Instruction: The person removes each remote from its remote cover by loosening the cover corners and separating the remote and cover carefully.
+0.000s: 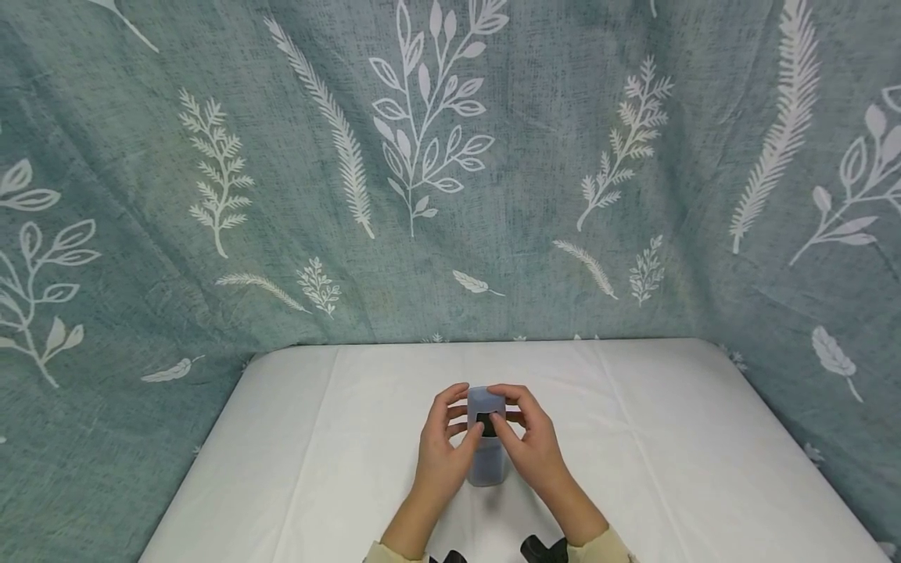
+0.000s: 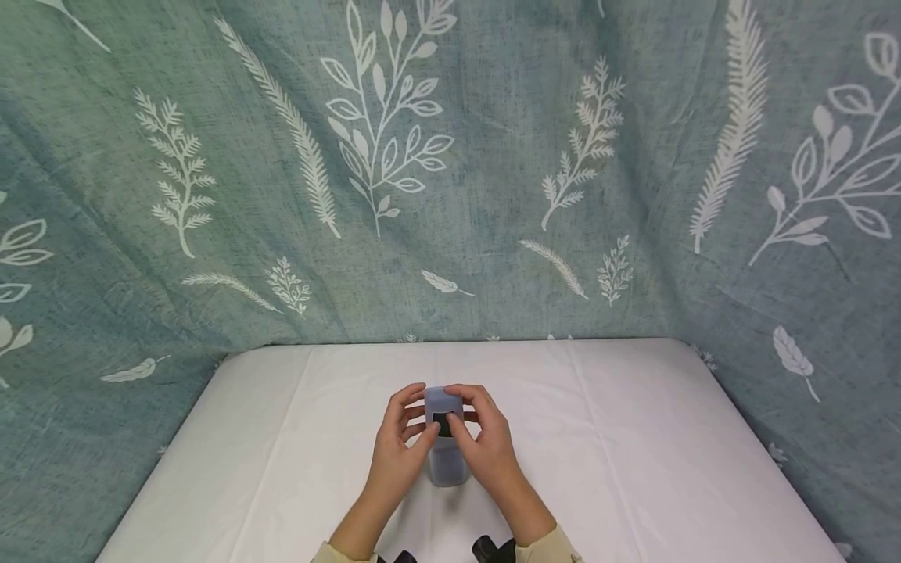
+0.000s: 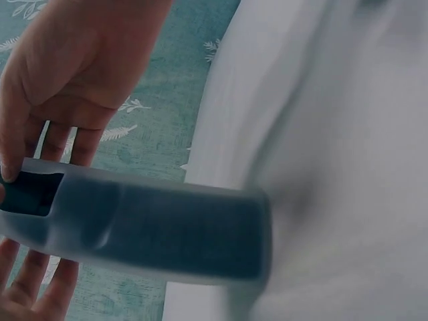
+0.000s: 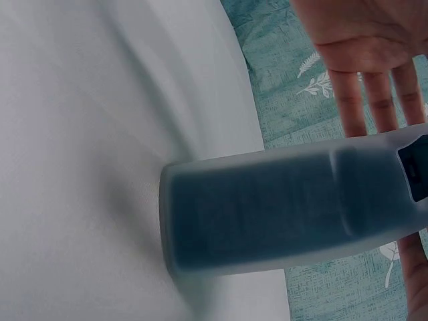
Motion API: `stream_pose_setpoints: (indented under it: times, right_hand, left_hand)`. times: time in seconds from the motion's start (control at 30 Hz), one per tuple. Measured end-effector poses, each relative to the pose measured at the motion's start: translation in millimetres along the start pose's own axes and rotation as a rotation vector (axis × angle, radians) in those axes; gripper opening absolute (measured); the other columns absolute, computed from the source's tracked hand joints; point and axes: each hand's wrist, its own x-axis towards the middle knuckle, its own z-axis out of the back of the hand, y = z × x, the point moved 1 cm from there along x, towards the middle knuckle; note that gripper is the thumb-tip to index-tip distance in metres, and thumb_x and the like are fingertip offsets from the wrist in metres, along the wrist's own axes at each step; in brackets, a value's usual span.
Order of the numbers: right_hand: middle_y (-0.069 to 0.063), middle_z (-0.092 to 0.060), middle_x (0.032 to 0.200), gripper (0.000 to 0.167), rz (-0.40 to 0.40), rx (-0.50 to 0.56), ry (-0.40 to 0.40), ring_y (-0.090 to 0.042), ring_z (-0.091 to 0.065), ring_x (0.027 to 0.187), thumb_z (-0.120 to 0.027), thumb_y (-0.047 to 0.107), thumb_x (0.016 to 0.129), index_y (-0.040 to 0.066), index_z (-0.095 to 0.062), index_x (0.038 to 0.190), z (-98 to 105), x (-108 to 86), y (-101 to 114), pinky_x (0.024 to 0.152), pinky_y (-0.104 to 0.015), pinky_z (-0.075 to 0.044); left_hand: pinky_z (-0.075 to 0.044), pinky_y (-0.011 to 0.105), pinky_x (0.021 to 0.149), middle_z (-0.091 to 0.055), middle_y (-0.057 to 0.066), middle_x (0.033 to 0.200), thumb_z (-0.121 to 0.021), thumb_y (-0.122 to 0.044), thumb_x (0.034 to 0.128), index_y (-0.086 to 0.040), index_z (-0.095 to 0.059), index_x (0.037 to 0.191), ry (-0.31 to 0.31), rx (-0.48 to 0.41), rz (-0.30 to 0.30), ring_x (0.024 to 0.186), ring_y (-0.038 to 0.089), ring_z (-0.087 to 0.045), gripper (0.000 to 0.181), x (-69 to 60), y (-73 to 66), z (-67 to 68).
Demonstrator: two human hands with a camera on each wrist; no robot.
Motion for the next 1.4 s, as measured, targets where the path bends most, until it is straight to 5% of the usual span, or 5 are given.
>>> stream_pose_setpoints:
  times: [0.33, 0.83, 1.13, 1.4]
  right_hand:
    - [-0.001, -0.065, 0.12, 0.04, 0.019, 0.001, 0.003, -0.008, -0.06, 0.107, -0.066, -0.002, 0.092, 0.015, -0.059, 0.127, -0.3, -1.7, -0.8, 0.085, -0.028, -0.058]
    - [0.001, -0.066, 0.118, 0.039, 0.039, -0.002, -0.019, -0.009, -0.061, 0.105, -0.066, -0.003, 0.092, 0.017, -0.06, 0.126, -1.4, -3.2, -1.3, 0.083, -0.028, -0.058]
    - [-0.008, -0.067, 0.112, 0.036, 0.08, -0.046, -0.05, -0.013, -0.063, 0.102, -0.066, -0.011, 0.087, 0.004, -0.063, 0.12, -1.5, -0.9, 19.4, 0.077, -0.03, -0.06]
    - [-0.013, -0.065, 0.12, 0.041, 0.21, -0.116, -0.047, -0.022, -0.069, 0.099, -0.072, -0.01, 0.084, 0.006, -0.067, 0.121, 3.5, -1.9, 7.4, 0.073, -0.018, -0.06]
  left_hand:
    - [-0.06, 0.033, 0.088, -0.058, 0.0, 0.125, -0.067, -0.002, 0.0907, -0.023, -0.057, 0.133, 0.056, 0.098, -0.063, 0.112, 0.02, -0.062, 0.048, 8.1, -6.1, 1.9]
    - [-0.059, 0.029, 0.084, -0.059, 0.0, 0.119, -0.069, -0.002, 0.0906, -0.024, -0.061, 0.124, 0.003, 0.104, -0.056, 0.105, 0.017, -0.061, 0.041, 5.8, -2.5, -2.8]
    - [-0.059, 0.027, 0.08, -0.059, -0.001, 0.118, -0.068, -0.003, 0.0916, -0.024, -0.061, 0.125, -0.015, 0.087, -0.066, 0.104, 0.017, -0.062, 0.04, 3.3, -1.2, -1.9]
    - [-0.061, 0.029, 0.08, -0.058, 0.002, 0.119, -0.067, -0.002, 0.0919, -0.02, -0.059, 0.127, -0.025, 0.116, -0.122, 0.103, 0.017, -0.062, 0.04, -0.6, -0.4, -3.5]
